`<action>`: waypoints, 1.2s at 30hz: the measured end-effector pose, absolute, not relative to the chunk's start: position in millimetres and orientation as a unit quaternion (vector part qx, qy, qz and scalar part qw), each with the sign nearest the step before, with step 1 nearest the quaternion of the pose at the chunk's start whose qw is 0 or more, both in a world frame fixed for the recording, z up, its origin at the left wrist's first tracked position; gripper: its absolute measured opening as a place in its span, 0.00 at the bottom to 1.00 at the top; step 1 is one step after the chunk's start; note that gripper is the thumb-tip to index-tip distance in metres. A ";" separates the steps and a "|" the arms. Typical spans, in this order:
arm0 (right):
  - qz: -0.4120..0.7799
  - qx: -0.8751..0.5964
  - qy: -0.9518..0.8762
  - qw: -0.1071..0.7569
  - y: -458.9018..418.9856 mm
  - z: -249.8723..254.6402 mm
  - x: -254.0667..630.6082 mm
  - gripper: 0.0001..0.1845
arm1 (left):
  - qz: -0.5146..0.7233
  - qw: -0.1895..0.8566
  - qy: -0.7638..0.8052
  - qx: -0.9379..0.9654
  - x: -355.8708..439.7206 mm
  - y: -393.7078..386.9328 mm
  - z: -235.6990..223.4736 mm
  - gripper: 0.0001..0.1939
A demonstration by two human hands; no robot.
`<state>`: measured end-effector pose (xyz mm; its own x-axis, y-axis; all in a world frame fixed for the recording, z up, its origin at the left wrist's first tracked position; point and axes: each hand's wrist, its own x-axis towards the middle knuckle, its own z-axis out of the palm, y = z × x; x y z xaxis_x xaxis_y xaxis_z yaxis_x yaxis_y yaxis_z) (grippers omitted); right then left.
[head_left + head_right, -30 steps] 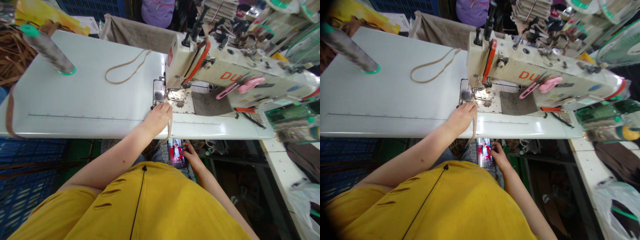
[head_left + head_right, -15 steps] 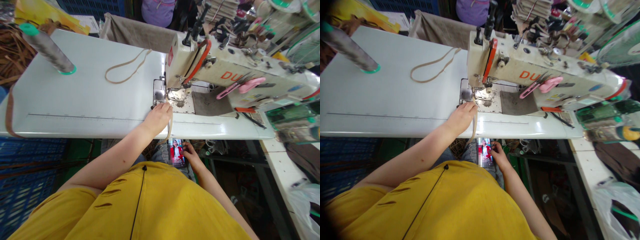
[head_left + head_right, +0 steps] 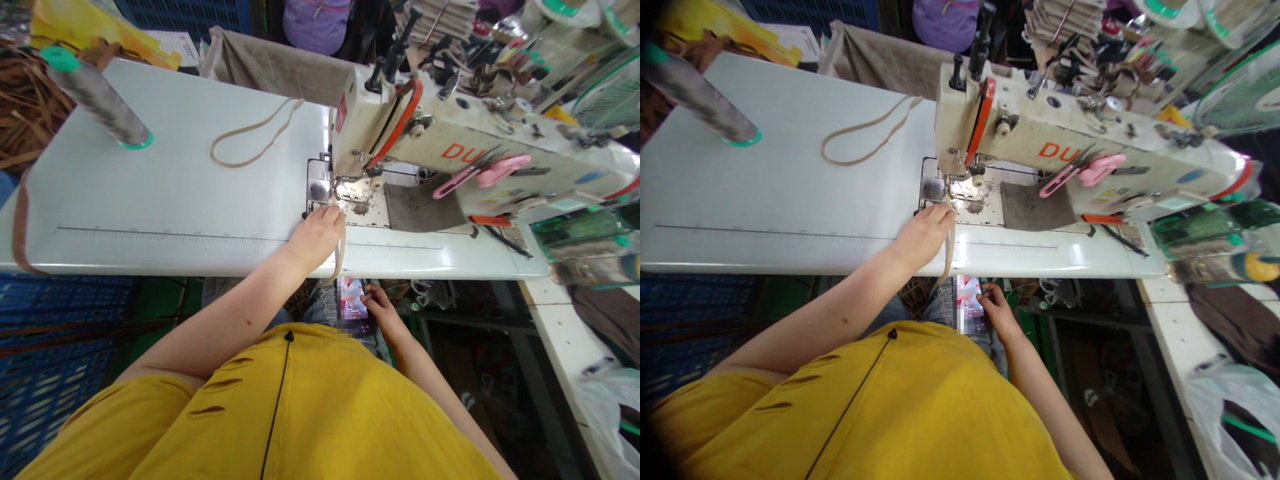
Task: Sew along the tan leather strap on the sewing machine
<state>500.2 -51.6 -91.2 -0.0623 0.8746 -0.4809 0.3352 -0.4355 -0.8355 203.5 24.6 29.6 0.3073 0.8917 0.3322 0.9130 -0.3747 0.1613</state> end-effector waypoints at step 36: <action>0.587 -0.629 -0.445 0.249 -48.0 -88.6 500.6 0.30 | -0.184 0.040 -0.560 -0.807 204.3 25.7 27.1 0.15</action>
<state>500.6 -48.0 -88.6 -0.0863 0.8515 -0.5172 0.2676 -0.4803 -0.8353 204.3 25.7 27.1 0.3047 0.8890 0.3418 0.9182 -0.3696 0.1427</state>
